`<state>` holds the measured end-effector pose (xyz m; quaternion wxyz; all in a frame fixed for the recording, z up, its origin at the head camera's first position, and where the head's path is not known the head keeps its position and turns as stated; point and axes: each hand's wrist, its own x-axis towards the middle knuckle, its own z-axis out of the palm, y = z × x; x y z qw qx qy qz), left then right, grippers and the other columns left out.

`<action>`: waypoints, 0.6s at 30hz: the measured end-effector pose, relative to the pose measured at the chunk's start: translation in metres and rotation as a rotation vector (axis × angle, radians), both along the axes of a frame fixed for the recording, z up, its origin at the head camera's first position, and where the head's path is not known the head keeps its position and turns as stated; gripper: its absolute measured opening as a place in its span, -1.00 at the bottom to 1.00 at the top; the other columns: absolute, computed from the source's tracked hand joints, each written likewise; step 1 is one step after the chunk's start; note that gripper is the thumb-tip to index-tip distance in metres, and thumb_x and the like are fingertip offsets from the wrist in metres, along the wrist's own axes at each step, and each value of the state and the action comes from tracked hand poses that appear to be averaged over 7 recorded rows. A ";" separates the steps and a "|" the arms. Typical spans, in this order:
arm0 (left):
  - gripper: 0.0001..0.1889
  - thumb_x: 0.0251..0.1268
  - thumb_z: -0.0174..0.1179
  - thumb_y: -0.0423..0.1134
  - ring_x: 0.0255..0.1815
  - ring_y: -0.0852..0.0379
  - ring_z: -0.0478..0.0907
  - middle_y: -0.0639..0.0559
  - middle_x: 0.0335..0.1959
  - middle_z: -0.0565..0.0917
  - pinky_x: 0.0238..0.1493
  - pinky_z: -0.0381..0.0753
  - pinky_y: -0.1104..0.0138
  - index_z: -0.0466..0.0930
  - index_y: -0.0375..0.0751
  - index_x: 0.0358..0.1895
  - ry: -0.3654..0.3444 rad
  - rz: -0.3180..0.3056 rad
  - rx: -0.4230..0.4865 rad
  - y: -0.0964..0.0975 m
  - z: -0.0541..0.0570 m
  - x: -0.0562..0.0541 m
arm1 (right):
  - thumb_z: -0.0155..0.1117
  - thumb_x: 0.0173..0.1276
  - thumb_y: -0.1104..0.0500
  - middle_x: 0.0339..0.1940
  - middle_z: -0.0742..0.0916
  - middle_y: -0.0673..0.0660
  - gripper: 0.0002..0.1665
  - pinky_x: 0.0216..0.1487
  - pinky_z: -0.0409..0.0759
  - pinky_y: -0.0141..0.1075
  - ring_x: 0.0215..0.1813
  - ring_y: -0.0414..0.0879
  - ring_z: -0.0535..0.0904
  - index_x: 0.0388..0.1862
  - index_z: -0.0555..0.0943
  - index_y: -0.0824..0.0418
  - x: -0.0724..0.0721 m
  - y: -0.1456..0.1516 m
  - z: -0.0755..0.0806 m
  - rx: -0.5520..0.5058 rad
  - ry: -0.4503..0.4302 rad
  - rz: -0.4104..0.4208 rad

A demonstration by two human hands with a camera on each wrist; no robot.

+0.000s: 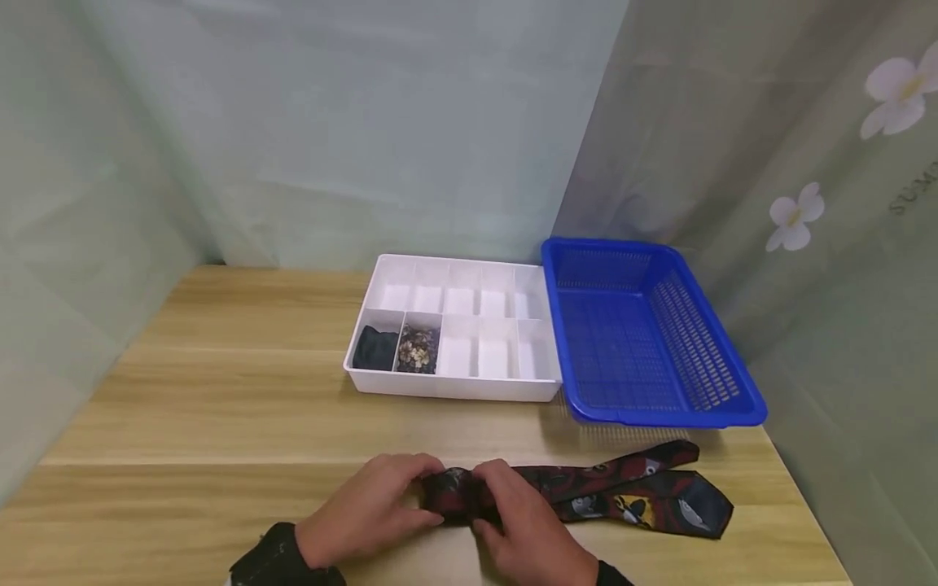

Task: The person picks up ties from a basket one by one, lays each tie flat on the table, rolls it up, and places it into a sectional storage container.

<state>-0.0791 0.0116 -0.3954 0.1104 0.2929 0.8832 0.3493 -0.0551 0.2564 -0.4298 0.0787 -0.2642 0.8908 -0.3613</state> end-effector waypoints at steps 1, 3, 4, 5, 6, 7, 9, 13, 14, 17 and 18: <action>-0.62 0.13 0.55 -0.15 -0.16 0.38 0.63 0.16 -0.14 0.79 -0.11 0.66 0.36 0.69 -0.09 0.00 0.038 -0.024 -0.026 0.001 0.000 0.000 | 0.44 0.36 0.20 0.18 0.59 -0.10 -0.39 0.11 0.63 -0.26 0.13 -0.27 0.57 0.30 0.40 -0.02 -0.001 -0.002 0.003 0.001 0.015 0.010; -0.64 0.10 0.55 -0.20 -0.19 0.35 0.63 0.13 -0.21 0.77 -0.16 0.65 0.36 0.67 -0.12 -0.05 0.142 -0.068 -0.086 0.003 0.000 0.000 | 0.44 0.38 0.15 0.19 0.58 -0.10 -0.41 0.09 0.64 -0.30 0.10 -0.27 0.58 0.31 0.41 -0.03 -0.002 -0.010 0.010 0.004 0.057 0.048; -0.65 0.09 0.55 -0.22 -0.21 0.32 0.63 0.12 -0.24 0.76 -0.18 0.65 0.36 0.66 -0.13 -0.07 0.193 -0.087 -0.109 0.005 0.000 0.000 | 0.43 0.39 0.14 0.18 0.58 -0.08 -0.42 0.07 0.65 -0.30 0.08 -0.25 0.60 0.31 0.41 -0.02 -0.003 -0.014 0.013 0.007 0.083 0.061; -0.65 0.09 0.55 -0.24 -0.21 0.30 0.63 0.11 -0.24 0.75 -0.18 0.65 0.35 0.65 -0.14 -0.07 0.212 -0.085 -0.122 0.006 0.001 0.000 | 0.43 0.40 0.13 0.15 0.59 -0.07 -0.45 0.05 0.65 -0.32 0.05 -0.25 0.62 0.28 0.43 0.00 -0.005 -0.018 0.016 0.010 0.110 0.068; -0.61 0.07 0.55 -0.24 -0.22 0.27 0.62 0.10 -0.24 0.74 -0.18 0.64 0.34 0.64 -0.16 -0.04 0.228 -0.073 -0.134 0.007 0.002 0.001 | 0.43 0.39 0.14 0.11 0.61 -0.06 -0.48 0.03 0.64 -0.33 0.03 -0.25 0.62 0.25 0.45 0.01 -0.006 -0.021 0.017 0.013 0.131 0.067; -0.58 0.06 0.56 -0.24 -0.20 0.24 0.63 0.08 -0.22 0.73 -0.16 0.65 0.32 0.62 -0.18 -0.01 0.241 -0.057 -0.146 0.007 0.003 0.001 | 0.44 0.37 0.19 0.05 0.62 -0.05 -0.52 0.01 0.64 -0.35 -0.01 -0.25 0.62 0.19 0.46 0.04 -0.008 -0.023 0.018 0.011 0.157 0.057; -0.51 0.07 0.56 -0.22 -0.15 0.18 0.65 0.04 -0.16 0.73 -0.10 0.68 0.27 0.59 -0.22 0.07 0.243 -0.021 -0.162 0.009 0.005 0.002 | 0.46 0.27 0.32 -0.09 0.63 -0.06 -0.56 -0.06 0.59 -0.38 -0.11 -0.25 0.59 0.03 0.48 0.08 -0.009 -0.023 0.018 -0.006 0.167 0.005; -0.41 0.05 0.57 -0.22 -0.10 0.13 0.65 -0.01 -0.11 0.71 -0.04 0.69 0.24 0.54 -0.27 0.15 0.292 -0.004 -0.164 0.014 0.006 0.005 | 0.47 0.21 0.37 -0.10 0.61 -0.06 -0.51 -0.06 0.58 -0.37 -0.10 -0.24 0.57 0.02 0.46 0.10 -0.006 -0.021 0.019 0.035 0.161 -0.025; -0.42 0.02 0.57 -0.25 -0.12 0.14 0.64 0.00 -0.13 0.70 -0.05 0.68 0.25 0.54 -0.26 0.13 0.312 -0.012 -0.166 0.016 0.006 0.006 | 0.45 0.23 0.33 -0.10 0.60 -0.05 -0.51 -0.08 0.57 -0.38 -0.12 -0.25 0.56 0.06 0.46 0.10 -0.005 -0.021 0.020 0.064 0.179 -0.006; -0.38 -0.03 0.58 -0.28 -0.15 0.14 0.61 0.00 -0.18 0.66 -0.09 0.67 0.26 0.51 -0.26 0.14 0.337 -0.025 -0.184 0.020 0.003 0.008 | 0.38 0.30 0.31 -0.10 0.59 -0.04 -0.56 -0.08 0.58 -0.39 -0.12 -0.25 0.56 0.10 0.45 0.10 -0.003 -0.022 0.018 0.087 0.189 0.030; -0.38 -0.03 0.57 -0.28 -0.14 0.14 0.62 0.00 -0.17 0.67 -0.07 0.67 0.26 0.50 -0.26 0.15 0.328 -0.027 -0.183 0.021 0.002 0.009 | 0.37 0.30 0.33 -0.10 0.61 -0.05 -0.56 -0.07 0.58 -0.38 -0.11 -0.25 0.57 0.08 0.45 0.10 -0.001 -0.022 0.016 0.063 0.165 0.013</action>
